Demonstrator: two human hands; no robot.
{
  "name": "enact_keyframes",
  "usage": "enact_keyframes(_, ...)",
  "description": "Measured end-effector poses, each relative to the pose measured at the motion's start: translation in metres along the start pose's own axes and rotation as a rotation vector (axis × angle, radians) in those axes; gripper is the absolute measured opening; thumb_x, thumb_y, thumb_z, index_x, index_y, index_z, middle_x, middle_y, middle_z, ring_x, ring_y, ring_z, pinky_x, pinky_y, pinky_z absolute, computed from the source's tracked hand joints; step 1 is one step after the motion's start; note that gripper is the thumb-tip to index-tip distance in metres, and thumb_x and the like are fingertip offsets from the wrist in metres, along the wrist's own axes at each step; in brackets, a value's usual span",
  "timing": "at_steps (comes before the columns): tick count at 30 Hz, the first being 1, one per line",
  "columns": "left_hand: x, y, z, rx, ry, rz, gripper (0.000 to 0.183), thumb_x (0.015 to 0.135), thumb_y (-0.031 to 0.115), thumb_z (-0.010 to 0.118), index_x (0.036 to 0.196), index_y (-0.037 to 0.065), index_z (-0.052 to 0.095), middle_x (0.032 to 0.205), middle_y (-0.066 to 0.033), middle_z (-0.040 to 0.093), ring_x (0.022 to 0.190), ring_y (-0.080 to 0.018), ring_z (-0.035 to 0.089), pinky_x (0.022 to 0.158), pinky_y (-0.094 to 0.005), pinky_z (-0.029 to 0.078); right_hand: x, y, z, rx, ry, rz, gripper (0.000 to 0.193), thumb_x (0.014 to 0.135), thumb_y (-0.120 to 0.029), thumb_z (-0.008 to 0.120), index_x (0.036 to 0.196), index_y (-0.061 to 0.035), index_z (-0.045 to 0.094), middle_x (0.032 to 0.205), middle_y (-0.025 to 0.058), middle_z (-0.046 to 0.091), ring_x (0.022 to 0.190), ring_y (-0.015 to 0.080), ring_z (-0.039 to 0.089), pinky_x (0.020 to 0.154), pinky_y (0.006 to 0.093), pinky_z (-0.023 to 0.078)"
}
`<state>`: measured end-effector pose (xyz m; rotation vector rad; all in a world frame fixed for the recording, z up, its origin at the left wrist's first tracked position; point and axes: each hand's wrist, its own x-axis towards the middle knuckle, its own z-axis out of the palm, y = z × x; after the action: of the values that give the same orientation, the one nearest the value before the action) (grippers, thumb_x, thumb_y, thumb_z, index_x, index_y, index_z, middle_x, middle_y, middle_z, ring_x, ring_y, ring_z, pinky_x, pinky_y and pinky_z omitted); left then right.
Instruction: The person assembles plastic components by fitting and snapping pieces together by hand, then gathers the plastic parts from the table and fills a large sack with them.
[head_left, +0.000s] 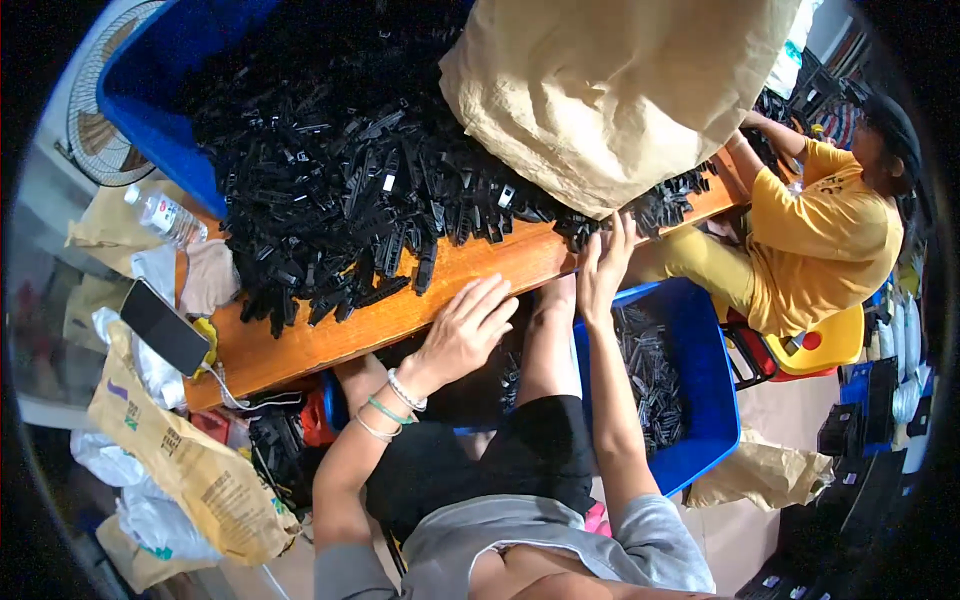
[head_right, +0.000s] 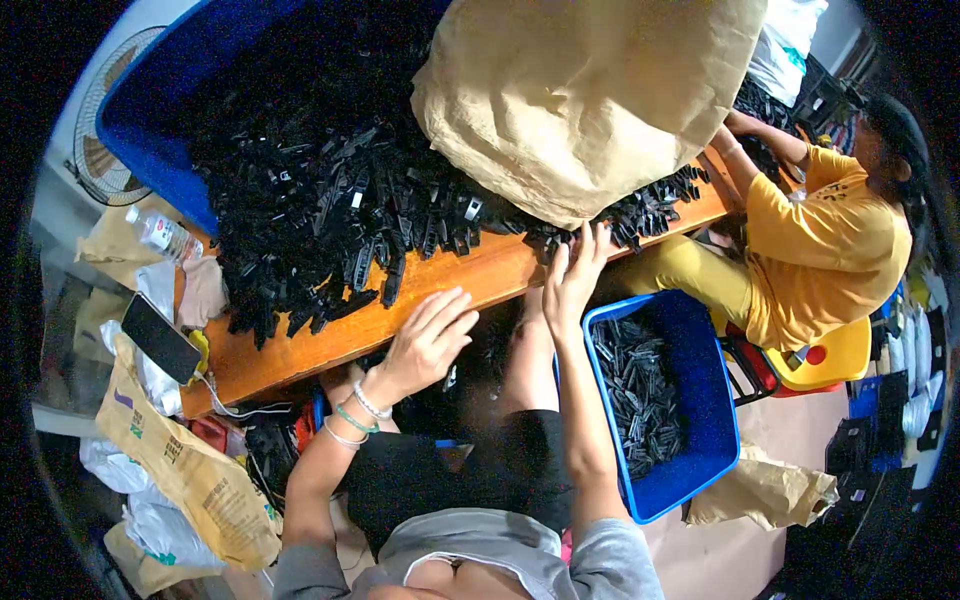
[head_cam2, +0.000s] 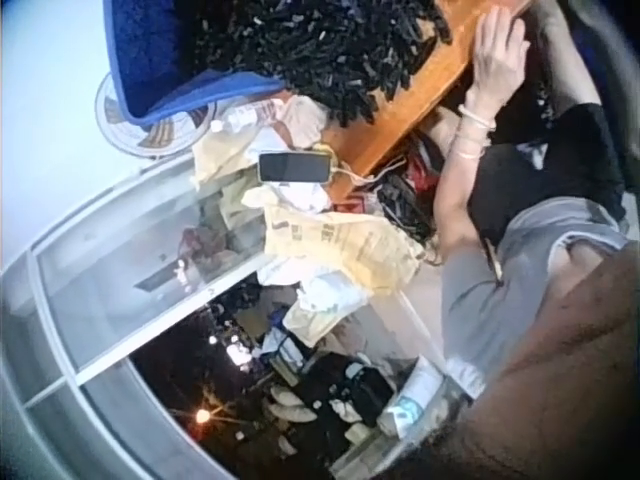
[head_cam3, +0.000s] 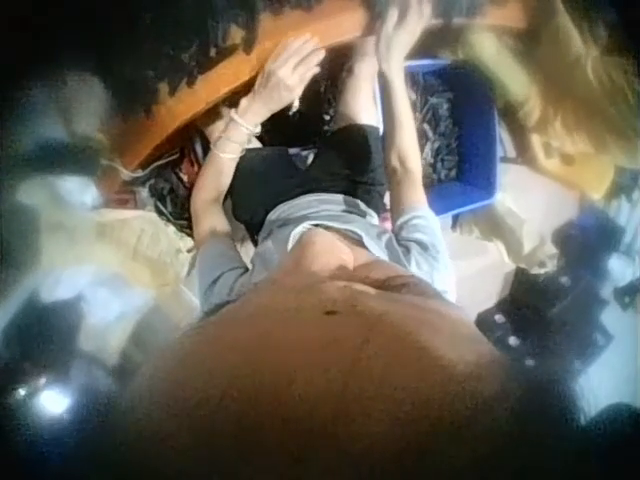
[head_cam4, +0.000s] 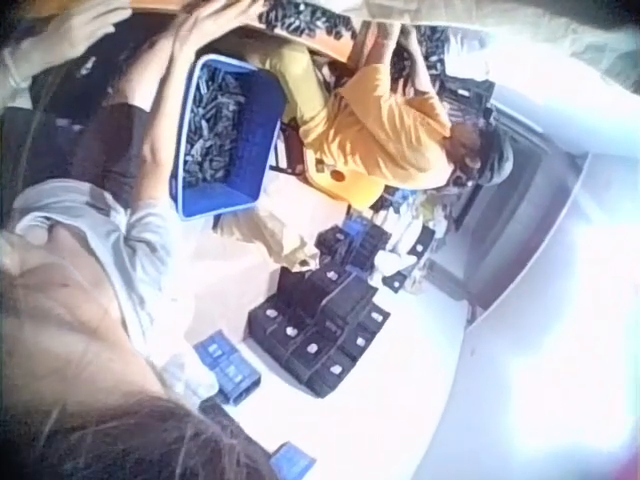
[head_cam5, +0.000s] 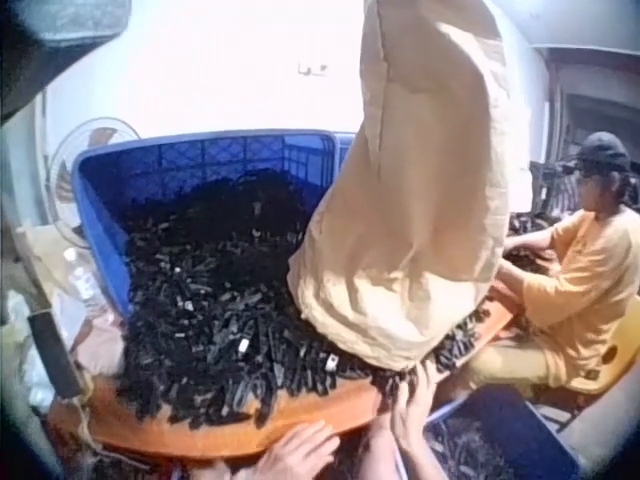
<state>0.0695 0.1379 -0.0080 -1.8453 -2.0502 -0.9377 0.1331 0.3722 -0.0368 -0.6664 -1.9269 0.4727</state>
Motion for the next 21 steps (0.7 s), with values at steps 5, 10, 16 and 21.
enact_keyframes(5, -0.021, -0.037, -0.072, 0.264, 0.409, -0.256, 0.034, 0.083, -0.003, 0.055, 0.117, -0.001, 0.060, 0.121, -0.0184, 0.058, 0.117, -0.0341, 0.053, 0.103, -0.0446, 0.038, -0.011, -0.046, 0.000, 0.172, -0.261, -0.292, 0.044, 0.073, 0.005, 0.062, 0.116, -0.0073, 0.061, 0.125, 0.0174, 0.053, 0.119, 0.0377, 0.048, 0.101, 0.0465, 0.039)
enact_keyframes(10, -0.099, -0.104, -0.166, 0.714, 0.716, -0.615, 0.036, 0.086, -0.009, 0.047, 0.121, -0.004, 0.056, 0.122, -0.0186, 0.056, 0.114, -0.0358, 0.054, 0.097, -0.0429, 0.044, 0.006, -0.086, 0.044, 0.085, -0.536, -0.537, 0.045, 0.077, -0.027, 0.073, 0.118, -0.0117, 0.063, 0.135, 0.0161, 0.047, 0.126, 0.0338, 0.042, 0.101, 0.0492, 0.035)
enact_keyframes(16, -0.085, -0.048, -0.146, 0.544, 0.625, -0.631, 0.030, 0.090, -0.002, 0.049, 0.118, -0.006, 0.057, 0.116, -0.0209, 0.060, 0.109, -0.0348, 0.058, 0.094, -0.0415, 0.046, 0.024, -0.056, 0.069, 0.123, -0.544, -0.546, 0.032, 0.085, -0.019, 0.063, 0.115, -0.0064, 0.063, 0.124, 0.0114, 0.059, 0.120, 0.0298, 0.049, 0.098, 0.0416, 0.038)
enact_keyframes(21, -0.046, -0.025, -0.075, 0.266, 0.464, -0.420, 0.026, 0.088, -0.003, 0.052, 0.113, -0.006, 0.060, 0.113, -0.0204, 0.062, 0.106, -0.0343, 0.059, 0.094, -0.0416, 0.046, 0.023, -0.064, 0.068, 0.259, -0.526, -0.432, 0.029, 0.087, -0.012, 0.060, 0.114, -0.0025, 0.062, 0.125, 0.0146, 0.059, 0.122, 0.0307, 0.049, 0.097, 0.0425, 0.040)
